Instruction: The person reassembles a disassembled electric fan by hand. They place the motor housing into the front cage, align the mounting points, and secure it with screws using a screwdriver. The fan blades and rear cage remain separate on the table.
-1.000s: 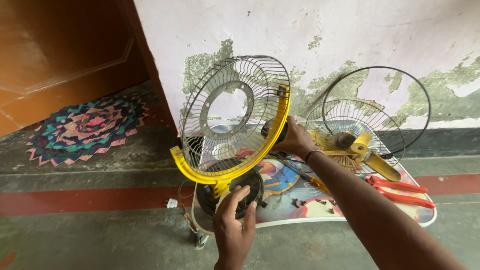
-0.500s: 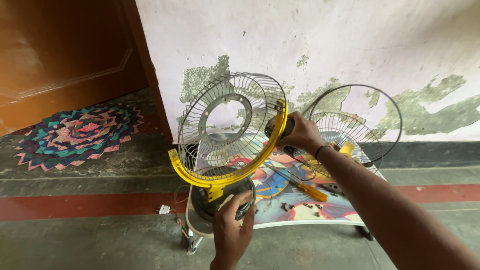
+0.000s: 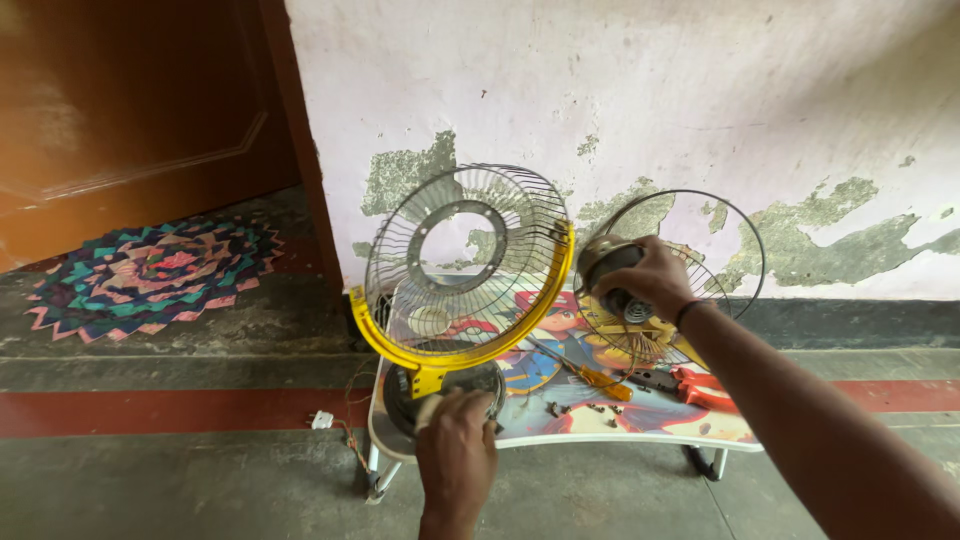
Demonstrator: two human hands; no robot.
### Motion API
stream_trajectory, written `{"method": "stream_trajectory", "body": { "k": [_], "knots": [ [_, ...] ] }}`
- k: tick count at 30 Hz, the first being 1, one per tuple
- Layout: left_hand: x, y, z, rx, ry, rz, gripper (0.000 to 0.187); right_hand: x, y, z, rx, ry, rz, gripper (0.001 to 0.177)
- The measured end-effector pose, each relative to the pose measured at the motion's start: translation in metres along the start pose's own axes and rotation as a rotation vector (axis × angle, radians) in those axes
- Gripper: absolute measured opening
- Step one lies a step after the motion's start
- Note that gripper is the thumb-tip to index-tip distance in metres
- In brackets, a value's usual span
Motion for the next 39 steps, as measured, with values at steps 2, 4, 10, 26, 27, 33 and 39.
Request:
{"method": "stream_trajectory", "body": {
  "k": [2,4,10,26,27,33,39],
  "knots": [
    [-0.003,0.005,-0.012,0.124,0.1,-0.034,0.04,-0.009,0.005,0.014,0.168,-0.034,-0.024,0.088],
    [-0.002,0.011,-0.023,0.226,0.163,-0.056,0.046,-0.021,0.002,0.021,0.418,-0.07,-0.074,0.082],
    [0.006,-0.002,-0.035,0.258,0.139,-0.002,0.038,-0.077,-0.015,0.039,0.831,-0.187,-0.136,0.078],
    [-0.006,-0.066,0.0,-1.615,0.52,0.028,0.116,-0.183,-0.017,-0.096,0.235,0.369,-0.122,0.102],
    [-0.007,-0.064,0.002,-1.689,0.517,0.04,0.121,-0.187,-0.02,-0.101,0.201,0.335,-0.156,0.102],
    [-0.007,-0.062,-0.005,-1.871,0.468,0.124,0.104,-0.221,-0.033,-0.163,-0.138,0.671,-0.19,0.122],
    [-0.014,-0.087,-0.029,-2.099,0.582,0.031,0.082,-0.216,-0.037,-0.151,-0.064,0.534,-0.312,0.122]
  ]
}}
Point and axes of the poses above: each hand's wrist, its own x-axis towards the middle knuckle, its own y-axis out of the back of the hand, z = x × y, the point moved 9 cm from there along x, towards the middle knuckle, and after that the axes turned 6 degrees about -x, right-handed, at the moved point
